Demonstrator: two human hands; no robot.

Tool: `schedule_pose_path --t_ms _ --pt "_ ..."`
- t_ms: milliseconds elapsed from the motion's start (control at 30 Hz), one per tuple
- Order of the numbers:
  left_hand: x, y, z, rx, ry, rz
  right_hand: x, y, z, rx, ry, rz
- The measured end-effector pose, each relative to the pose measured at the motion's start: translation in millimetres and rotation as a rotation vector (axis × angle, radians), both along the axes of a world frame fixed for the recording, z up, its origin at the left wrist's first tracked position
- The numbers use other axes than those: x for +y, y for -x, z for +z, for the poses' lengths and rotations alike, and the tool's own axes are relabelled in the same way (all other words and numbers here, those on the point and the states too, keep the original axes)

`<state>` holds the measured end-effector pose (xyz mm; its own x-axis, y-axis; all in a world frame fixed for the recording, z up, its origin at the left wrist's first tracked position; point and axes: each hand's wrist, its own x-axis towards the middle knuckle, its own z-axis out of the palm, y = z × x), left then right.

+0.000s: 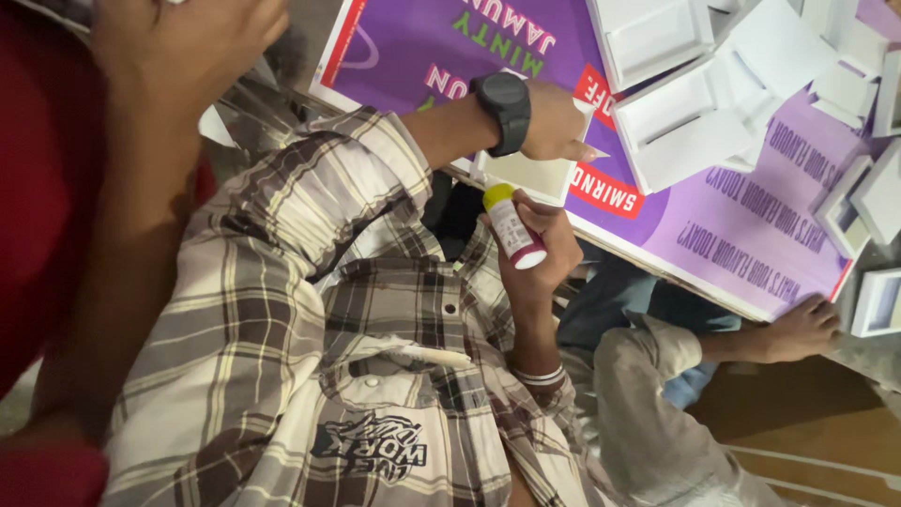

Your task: The person applies glue from a bottle to the edges of small white cardboard box parts and presses them together to assemble the boxes. The person works at a table with stacks of box parts and a purple branded mat.

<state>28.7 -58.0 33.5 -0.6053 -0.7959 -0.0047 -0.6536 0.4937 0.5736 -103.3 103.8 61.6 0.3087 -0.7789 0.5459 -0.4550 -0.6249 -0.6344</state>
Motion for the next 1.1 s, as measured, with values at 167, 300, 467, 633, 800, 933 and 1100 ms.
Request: schedule_pose_path --t_ms 167,300,467,633,800,933,1100 --pt "2 1 3 -0.038 -0.054 -0.001 -2 -2 2 0.018 0.102 0.026" --pt "5 4 9 -0.072 -0.055 0.031 -3 6 7 0.084 0.141 0.047" --pt "8 6 13 -0.076 -0.025 0.055 -3 27 12 0.085 0.13 -0.057" --pt "11 9 16 -0.075 -0.035 0.076 -5 44 13 0.109 0.11 -0.114" --pt "11 11 20 -0.074 -0.038 0.064 -11 61 16 0.077 0.123 -0.17" --pt "9 12 23 -0.06 -0.021 0.067 -18 72 18 0.059 0.128 -0.243" --pt "9 12 29 -0.078 -0.07 0.052 -21 76 21 0.066 0.138 -0.234"
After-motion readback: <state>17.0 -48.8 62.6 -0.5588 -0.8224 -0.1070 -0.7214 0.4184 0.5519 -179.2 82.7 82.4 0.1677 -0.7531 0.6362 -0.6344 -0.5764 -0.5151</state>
